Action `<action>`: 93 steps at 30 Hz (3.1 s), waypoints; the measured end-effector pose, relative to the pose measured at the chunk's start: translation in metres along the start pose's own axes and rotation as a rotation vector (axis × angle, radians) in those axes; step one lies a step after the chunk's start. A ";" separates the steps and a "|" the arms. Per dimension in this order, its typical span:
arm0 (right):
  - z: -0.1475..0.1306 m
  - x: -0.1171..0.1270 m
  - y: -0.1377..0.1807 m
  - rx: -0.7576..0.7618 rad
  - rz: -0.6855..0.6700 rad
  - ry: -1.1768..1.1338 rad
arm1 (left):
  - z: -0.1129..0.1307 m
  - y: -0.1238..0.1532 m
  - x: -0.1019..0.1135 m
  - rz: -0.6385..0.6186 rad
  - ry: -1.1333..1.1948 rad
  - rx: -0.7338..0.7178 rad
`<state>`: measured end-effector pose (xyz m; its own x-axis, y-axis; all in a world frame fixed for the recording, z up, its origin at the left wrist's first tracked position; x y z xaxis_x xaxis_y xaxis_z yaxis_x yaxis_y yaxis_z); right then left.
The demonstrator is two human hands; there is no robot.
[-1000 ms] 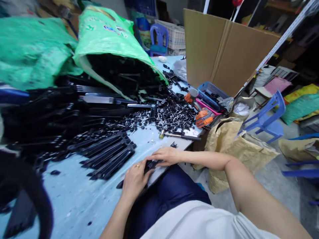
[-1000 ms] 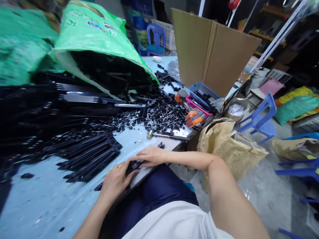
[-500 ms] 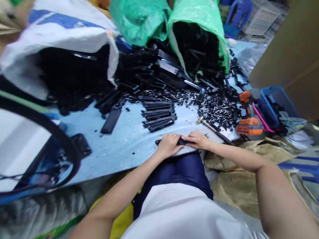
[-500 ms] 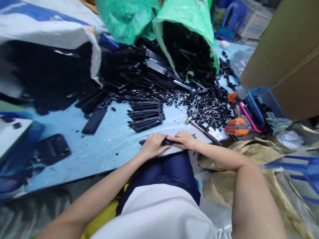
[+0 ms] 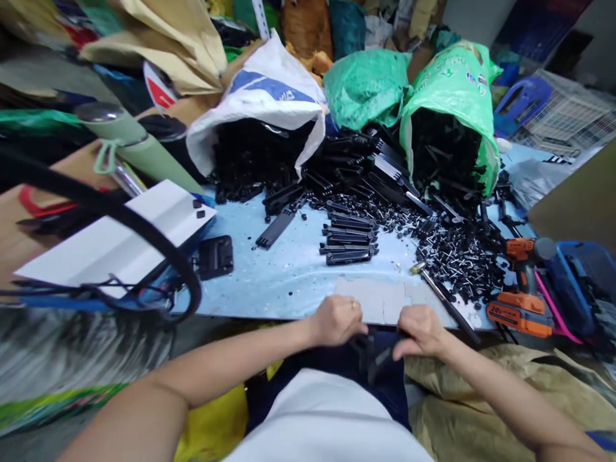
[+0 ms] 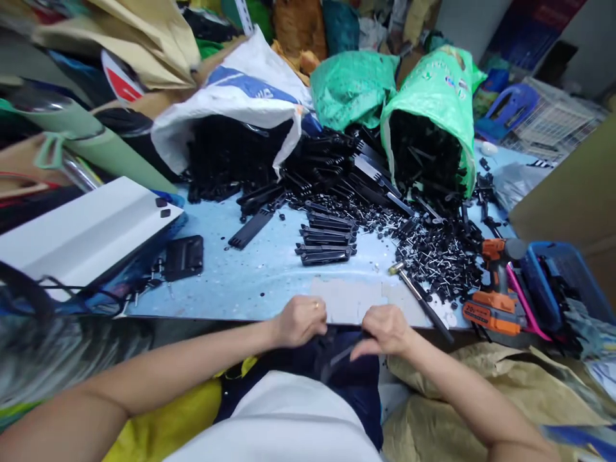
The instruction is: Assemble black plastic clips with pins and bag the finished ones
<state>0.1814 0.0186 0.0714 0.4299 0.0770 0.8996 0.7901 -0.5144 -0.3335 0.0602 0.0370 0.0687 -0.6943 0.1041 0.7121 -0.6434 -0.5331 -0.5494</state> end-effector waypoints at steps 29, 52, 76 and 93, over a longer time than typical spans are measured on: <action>0.268 0.035 -0.133 -0.652 0.281 0.280 | -0.175 -0.003 0.054 0.103 -0.583 0.775; 0.070 -0.031 -0.004 -0.496 0.285 -0.604 | -0.244 0.010 0.100 0.086 -0.420 1.069; 0.053 -0.037 -0.032 -0.455 0.064 -0.596 | -0.054 0.021 0.008 0.182 0.329 0.688; 0.085 -0.039 0.011 -1.043 0.024 -0.053 | -0.066 0.034 -0.015 0.200 0.493 0.810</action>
<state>0.2102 0.0824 0.0084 0.4793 0.0816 0.8739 0.0225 -0.9965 0.0807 0.0272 0.0729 0.0101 -0.9429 0.1906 0.2732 -0.2094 -0.9770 -0.0411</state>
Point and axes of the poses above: each hand's wrist, its own y-axis away from the middle knuckle, its own x-axis out of the back of the hand, z = x × y, the point moved 8 cm from there along -y, towards the middle knuckle, and after that the axes turned 4 degrees about x, right-handed, at the moved point
